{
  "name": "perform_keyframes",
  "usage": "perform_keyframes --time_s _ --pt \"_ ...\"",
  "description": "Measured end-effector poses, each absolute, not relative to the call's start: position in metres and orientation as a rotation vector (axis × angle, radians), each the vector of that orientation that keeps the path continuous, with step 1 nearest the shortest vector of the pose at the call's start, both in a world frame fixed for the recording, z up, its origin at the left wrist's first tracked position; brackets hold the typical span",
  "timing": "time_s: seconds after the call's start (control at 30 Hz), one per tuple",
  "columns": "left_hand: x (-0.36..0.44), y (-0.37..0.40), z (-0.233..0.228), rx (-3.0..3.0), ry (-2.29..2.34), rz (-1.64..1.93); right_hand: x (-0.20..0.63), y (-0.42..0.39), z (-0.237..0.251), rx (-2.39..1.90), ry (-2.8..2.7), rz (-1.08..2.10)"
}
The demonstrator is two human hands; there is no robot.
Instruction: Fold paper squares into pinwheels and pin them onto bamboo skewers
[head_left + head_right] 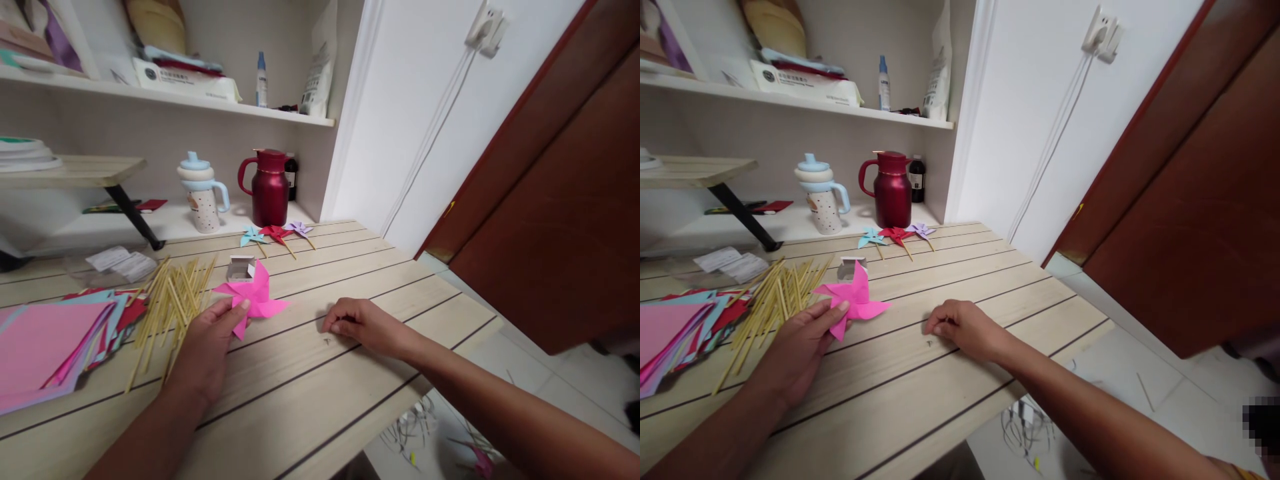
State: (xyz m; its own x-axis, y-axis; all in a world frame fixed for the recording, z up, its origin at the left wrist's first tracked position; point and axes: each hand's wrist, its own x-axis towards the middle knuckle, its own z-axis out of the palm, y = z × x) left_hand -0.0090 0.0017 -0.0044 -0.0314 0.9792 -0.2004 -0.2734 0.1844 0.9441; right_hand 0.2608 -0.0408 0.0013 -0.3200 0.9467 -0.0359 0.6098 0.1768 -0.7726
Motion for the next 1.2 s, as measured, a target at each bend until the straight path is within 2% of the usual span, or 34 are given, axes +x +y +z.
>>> perform_keyframes --time_s 0.43,1.2 --pt "-0.009 0.002 -0.007 0.896 1.138 1.2 0.257 -0.02 0.003 -1.128 -2.135 1.126" --pt "-0.007 0.0 -0.006 0.943 1.195 1.184 0.262 -0.021 0.013 -1.25 -2.228 1.135"
